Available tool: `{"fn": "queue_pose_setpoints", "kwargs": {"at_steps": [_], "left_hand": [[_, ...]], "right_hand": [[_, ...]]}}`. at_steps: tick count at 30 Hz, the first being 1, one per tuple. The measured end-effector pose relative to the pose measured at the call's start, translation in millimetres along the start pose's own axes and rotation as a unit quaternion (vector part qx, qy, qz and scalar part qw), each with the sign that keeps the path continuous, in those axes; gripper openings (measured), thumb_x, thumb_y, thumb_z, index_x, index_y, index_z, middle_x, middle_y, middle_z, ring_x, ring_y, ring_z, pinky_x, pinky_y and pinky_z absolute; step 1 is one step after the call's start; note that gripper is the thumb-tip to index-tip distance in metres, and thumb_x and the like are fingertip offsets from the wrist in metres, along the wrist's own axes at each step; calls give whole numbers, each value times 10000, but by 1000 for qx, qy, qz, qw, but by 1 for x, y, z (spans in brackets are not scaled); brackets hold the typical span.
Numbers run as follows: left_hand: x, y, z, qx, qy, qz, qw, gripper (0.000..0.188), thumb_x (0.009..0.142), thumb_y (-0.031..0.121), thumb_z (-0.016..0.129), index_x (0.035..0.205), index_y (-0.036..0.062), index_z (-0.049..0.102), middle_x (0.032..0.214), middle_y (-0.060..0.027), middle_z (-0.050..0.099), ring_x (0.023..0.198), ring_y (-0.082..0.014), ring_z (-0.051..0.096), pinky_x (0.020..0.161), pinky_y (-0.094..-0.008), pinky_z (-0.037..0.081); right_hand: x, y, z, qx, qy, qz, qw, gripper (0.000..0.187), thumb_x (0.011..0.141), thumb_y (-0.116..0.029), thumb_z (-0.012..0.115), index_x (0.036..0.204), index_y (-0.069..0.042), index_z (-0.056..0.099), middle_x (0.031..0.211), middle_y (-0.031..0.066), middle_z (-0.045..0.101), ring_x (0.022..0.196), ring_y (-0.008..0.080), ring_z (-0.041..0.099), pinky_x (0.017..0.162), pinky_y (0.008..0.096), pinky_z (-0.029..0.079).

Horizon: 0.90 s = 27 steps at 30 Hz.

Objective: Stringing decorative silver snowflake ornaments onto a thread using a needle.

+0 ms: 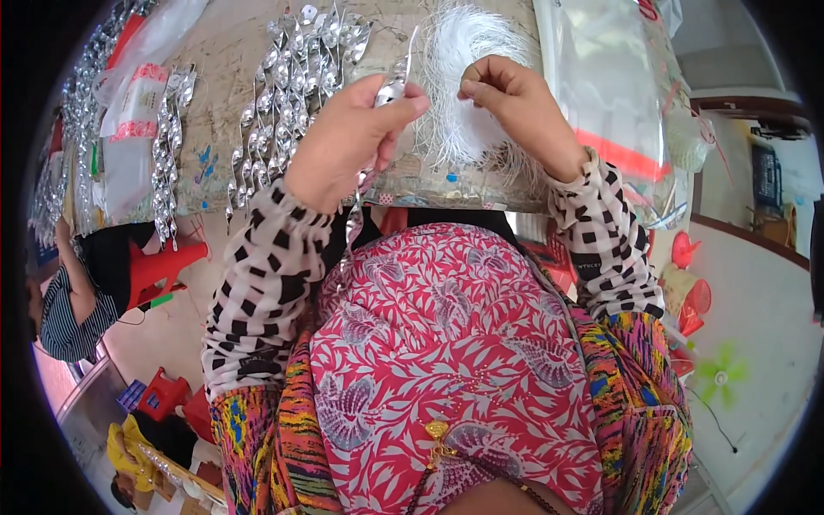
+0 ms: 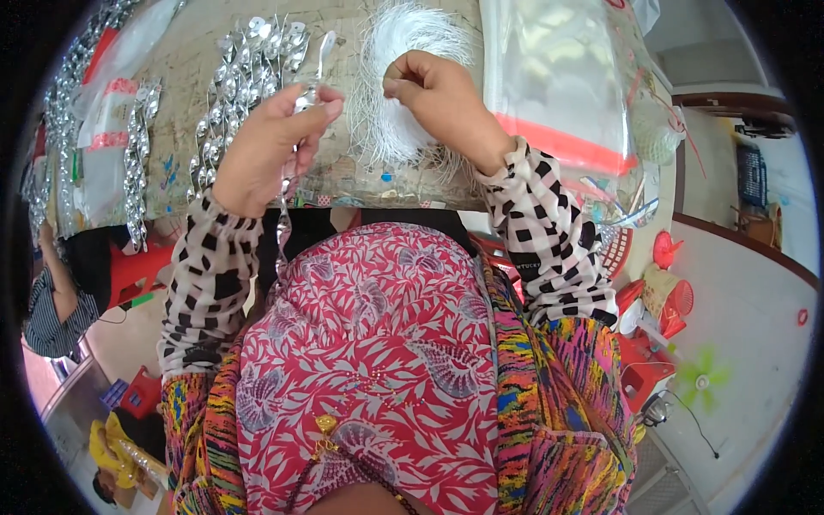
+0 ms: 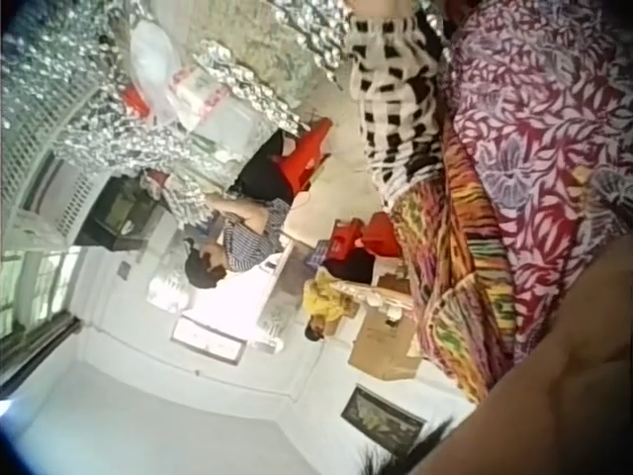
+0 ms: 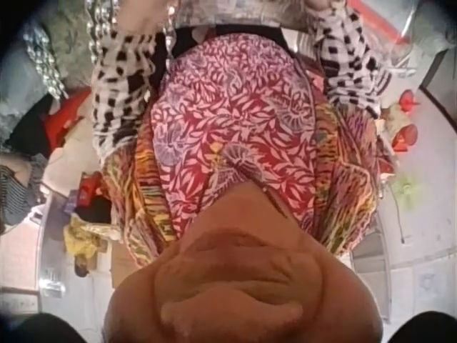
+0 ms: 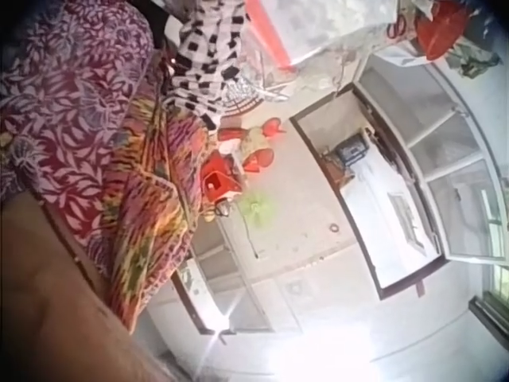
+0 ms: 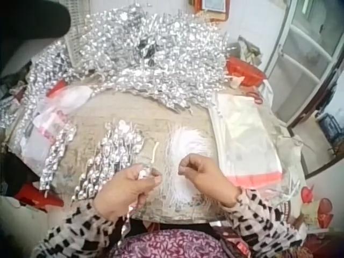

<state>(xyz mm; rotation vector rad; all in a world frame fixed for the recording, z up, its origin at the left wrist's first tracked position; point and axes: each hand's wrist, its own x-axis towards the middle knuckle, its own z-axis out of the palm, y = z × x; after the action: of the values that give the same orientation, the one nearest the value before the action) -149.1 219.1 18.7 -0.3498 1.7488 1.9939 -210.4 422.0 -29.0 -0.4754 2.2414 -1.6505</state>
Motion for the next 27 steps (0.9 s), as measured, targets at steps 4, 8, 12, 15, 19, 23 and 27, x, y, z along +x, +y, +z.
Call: {"fn": "queue_pose_setpoints", "kwargs": {"at_steps": [4,8,12,15,19,23,27], "left_hand": [[17,-3,6,45,-21,27,998,205,845,224,666,937,53,601,593,49,473,457,-41,408,417,-199,318],[18,2,2,65,-1,11,998,220,825,236,684,938,58,621,597,52,477,465,-43,412,421,-206,323],[6,3,-12,64,18,4,998,218,815,220,690,935,48,629,603,49,485,464,-47,411,423,-211,327],[0,5,-21,46,64,38,996,233,793,201,700,919,21,621,618,36,501,463,-47,414,429,-206,331],[-8,1,-30,29,82,37,995,224,787,197,704,906,25,623,617,37,504,459,-46,417,429,-202,328],[-10,2,-24,59,83,30,994,209,786,199,699,902,40,627,606,45,506,453,-40,420,423,-192,319],[-17,0,-20,68,47,46,995,220,793,217,693,911,42,631,602,45,514,454,-33,422,418,-187,313]], "right_hand": [[-11,-22,4,70,-71,-7,995,64,907,-81,544,925,-21,559,793,-6,559,741,75,522,661,223,427],[-12,-28,1,-78,-53,-47,994,54,929,-82,512,900,-38,520,755,-18,507,693,58,450,633,207,382],[-11,-20,-5,-49,-2,-45,998,41,927,-78,516,922,-38,514,769,-26,490,711,50,432,643,198,368],[-12,-18,-8,-36,37,-52,997,39,925,-76,522,924,-38,511,776,-31,481,719,48,433,652,194,371],[-17,-18,-8,-26,42,-29,998,54,910,-76,544,938,-34,525,788,-13,511,735,74,468,677,209,392],[-20,-24,0,-238,63,-87,965,154,888,-92,581,1023,-24,557,862,38,586,799,131,538,737,244,421],[-14,-41,30,-284,87,-339,893,322,860,-119,627,1159,-24,557,997,105,630,930,187,590,811,290,453]]}}
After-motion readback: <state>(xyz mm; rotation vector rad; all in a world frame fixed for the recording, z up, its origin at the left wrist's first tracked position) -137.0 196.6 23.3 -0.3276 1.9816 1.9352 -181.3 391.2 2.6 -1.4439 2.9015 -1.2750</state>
